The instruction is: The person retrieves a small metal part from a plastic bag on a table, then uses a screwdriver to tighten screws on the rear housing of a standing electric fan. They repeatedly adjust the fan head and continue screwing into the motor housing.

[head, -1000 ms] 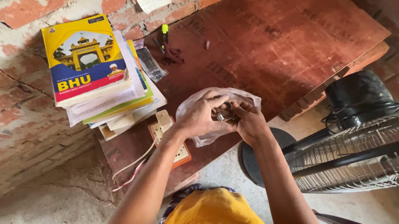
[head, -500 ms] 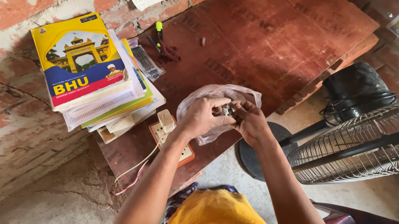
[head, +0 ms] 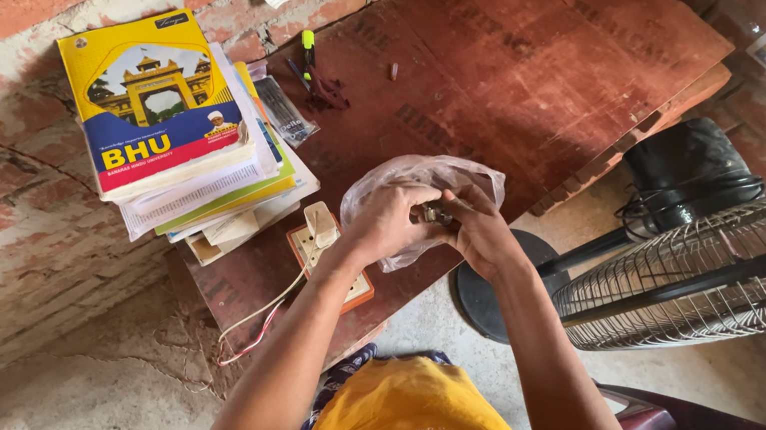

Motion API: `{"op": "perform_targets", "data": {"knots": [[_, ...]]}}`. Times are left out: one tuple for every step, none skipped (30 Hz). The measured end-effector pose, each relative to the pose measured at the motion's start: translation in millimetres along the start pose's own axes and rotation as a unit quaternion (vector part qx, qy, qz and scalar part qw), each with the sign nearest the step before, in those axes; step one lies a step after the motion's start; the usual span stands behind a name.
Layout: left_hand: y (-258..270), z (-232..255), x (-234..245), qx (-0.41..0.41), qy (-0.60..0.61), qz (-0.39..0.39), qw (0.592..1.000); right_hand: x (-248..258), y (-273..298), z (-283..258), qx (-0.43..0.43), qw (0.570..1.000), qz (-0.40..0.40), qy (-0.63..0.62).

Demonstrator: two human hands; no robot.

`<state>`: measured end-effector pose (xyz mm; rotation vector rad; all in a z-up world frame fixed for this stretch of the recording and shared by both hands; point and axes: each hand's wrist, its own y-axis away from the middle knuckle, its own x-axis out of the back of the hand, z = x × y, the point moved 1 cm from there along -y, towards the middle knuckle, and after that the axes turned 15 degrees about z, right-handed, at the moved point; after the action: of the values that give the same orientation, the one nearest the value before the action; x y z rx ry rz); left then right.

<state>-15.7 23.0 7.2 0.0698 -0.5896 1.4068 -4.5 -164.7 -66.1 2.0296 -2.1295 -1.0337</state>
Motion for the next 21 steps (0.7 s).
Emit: {"op": "perform_targets", "data": {"knots": [[0,0,0,0.012,-0.002,-0.004,1.000,0,0,0,0.002,1.000,-0.006,-0.005],[0,0,0,0.024,-0.005,-0.008,1.000,0,0,0,0.003,1.000,-0.011,-0.010],[0,-1,0,0.036,-0.008,-0.011,0.999,0,-1,1,0.004,1.000,-0.017,-0.015],[1,-1,1,0.023,-0.010,-0.005,1.000,-1,-1,1,0.003,1.000,-0.016,-0.018],[1,-1,0,0.011,-0.013,0.001,1.000,0,-2,0,0.002,1.000,-0.015,-0.021],[1,-2,0,-0.002,-0.015,0.008,1.000,0,-2,-1,0.000,1.000,-0.013,-0.024],[1,-2,-1,-0.025,0.009,0.020,0.999,0,-3,-2,0.004,0.999,-0.021,-0.028],[0,-1,-2,-0.047,0.033,0.032,0.998,0,-3,-3,0.007,0.999,-0.028,-0.032],[-1,-1,-2,-0.069,0.057,0.044,0.995,0,-3,-4,0.010,0.999,-0.036,-0.036],[-1,-1,-3,-0.037,0.022,0.026,0.999,0,-4,-6,0.004,0.999,-0.033,-0.033],[-2,-2,-3,-0.003,-0.013,0.008,1.000,0,-4,-7,-0.002,0.999,-0.029,-0.030],[-2,-2,-3,0.030,-0.047,-0.011,0.998,0,-5,-8,-0.009,0.999,-0.026,-0.027],[-3,-1,-3,0.005,-0.060,-0.007,0.998,-1,-5,-8,-0.006,0.999,-0.034,-0.031],[-4,-1,-4,-0.019,-0.073,-0.002,0.997,-1,-6,-8,-0.004,0.998,-0.042,-0.035],[-5,0,-5,-0.044,-0.086,0.002,0.995,0,-7,-9,-0.001,0.998,-0.049,-0.040],[-6,0,-5,-0.034,-0.085,-0.003,0.996,0,-9,-9,0.000,0.998,-0.051,-0.045],[-7,-1,-6,-0.025,-0.084,-0.007,0.996,0,-11,-9,0.001,0.997,-0.052,-0.050],[-7,-1,-6,-0.015,-0.084,-0.012,0.996,1,-12,-9,0.002,0.997,-0.053,-0.055],[-8,-2,-6,-0.019,-0.082,-0.010,0.996,1,-14,-9,0.002,0.997,-0.054,-0.053],[-10,-3,-6,-0.023,-0.081,-0.009,0.996,3,-16,-10,0.001,0.997,-0.056,-0.051],[-10,-4,-7,-0.027,-0.079,-0.007,0.996,4,-17,-10,0.000,0.997,-0.056,-0.049]]}}
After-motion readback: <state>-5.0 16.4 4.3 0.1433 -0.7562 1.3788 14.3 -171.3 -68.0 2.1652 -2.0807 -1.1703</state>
